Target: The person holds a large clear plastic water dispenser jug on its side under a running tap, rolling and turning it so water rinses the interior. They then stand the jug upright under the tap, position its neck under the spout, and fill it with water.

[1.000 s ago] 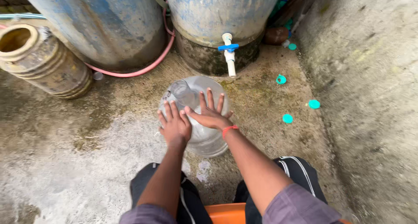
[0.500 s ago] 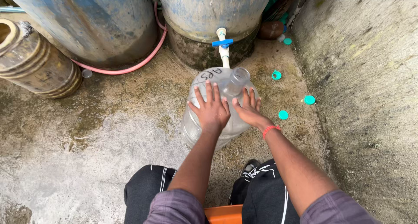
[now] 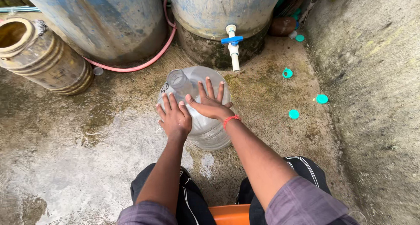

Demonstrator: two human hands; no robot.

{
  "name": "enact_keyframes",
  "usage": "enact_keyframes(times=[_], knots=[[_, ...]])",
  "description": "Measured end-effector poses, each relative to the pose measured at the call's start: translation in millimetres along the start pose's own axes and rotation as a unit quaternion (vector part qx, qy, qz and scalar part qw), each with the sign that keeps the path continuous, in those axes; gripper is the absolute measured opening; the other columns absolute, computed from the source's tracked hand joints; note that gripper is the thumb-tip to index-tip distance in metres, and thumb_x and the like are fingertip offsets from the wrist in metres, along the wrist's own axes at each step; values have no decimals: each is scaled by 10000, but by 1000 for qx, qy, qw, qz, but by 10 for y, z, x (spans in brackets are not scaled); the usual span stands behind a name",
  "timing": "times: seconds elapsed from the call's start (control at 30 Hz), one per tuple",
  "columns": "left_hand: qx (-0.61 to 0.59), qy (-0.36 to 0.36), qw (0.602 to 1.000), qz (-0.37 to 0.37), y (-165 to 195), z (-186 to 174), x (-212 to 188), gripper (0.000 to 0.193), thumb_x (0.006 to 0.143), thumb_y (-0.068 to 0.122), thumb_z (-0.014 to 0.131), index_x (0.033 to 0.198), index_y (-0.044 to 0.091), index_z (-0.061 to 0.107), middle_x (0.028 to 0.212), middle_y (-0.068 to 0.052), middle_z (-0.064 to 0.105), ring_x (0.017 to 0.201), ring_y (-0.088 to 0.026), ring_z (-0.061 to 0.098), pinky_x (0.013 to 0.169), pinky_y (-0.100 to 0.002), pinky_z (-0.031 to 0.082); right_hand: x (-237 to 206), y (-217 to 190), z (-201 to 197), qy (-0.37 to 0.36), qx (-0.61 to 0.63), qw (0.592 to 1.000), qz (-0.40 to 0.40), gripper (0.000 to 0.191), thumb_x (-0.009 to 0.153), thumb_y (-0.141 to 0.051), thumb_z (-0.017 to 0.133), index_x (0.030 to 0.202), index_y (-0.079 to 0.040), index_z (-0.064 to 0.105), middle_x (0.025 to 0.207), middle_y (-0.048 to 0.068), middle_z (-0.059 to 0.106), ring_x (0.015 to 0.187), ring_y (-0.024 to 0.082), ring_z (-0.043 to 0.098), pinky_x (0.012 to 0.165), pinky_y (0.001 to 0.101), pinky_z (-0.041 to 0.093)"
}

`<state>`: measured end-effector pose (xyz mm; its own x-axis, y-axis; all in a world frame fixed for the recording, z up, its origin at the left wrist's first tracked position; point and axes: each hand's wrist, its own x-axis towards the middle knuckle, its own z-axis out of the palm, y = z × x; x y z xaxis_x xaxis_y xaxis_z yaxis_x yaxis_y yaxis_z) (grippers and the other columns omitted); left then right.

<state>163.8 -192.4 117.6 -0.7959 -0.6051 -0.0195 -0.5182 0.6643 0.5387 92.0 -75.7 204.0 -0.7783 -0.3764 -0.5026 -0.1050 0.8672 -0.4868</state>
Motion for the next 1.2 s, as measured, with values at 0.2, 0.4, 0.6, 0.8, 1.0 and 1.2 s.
enact_keyframes(times=[0.2,0.4,0.6,0.8,1.0,1.2], knots=[[83,-21,994,67,671,325,-91,652,1020,491,323,1618,240,254,1716,-8,80,1559,-396,34,1145,-759,114,136,925,-153,67,-44,997,1,981,906,-836,194,1659,-245,-23,1716,64,-235,1531,395,-305,1258,570,-116],[110,-29,975,192,1564,658,-455,636,1009,482,308,1599,246,276,1712,2,57,1557,-403,8,1148,-787,56,-41,1908,-444,119,99,986,66,948,919,-766,240,1648,-217,-16,1733,72,-156,1570,355,-166,1262,523,-23],[132,-20,966,221,1874,775,-618,647,1020,468,325,1597,178,293,1707,-46,118,1552,-441,5,1134,-800,59,-172,2210,-514,160,137,974,80,960,912,-769,304,1651,-227,17,1727,100,-95,1583,363,-66,1266,492,56],[110,-18,976,188,1731,724,-500,674,1020,461,354,1616,157,279,1706,-44,130,1552,-447,16,1137,-799,68,13,2056,-454,189,70,979,40,928,958,-774,296,1660,-212,68,1732,127,-63,1593,405,-64,1276,547,25],[114,-77,984,114,1156,482,-271,682,1002,463,354,1628,216,239,1723,-25,80,1559,-402,37,1128,-804,82,38,1423,-182,144,-3,985,94,986,831,-810,394,1646,-357,73,1746,28,-83,1569,432,-111,1195,716,82],[22,4,999,-34,19,120,-164,678,1010,519,328,1613,218,262,1713,-38,120,1559,-405,104,1125,-708,247,117,355,408,201,-158,963,-90,1038,830,-773,575,1635,-335,88,1719,54,-123,1521,469,-186,1155,781,-2]])
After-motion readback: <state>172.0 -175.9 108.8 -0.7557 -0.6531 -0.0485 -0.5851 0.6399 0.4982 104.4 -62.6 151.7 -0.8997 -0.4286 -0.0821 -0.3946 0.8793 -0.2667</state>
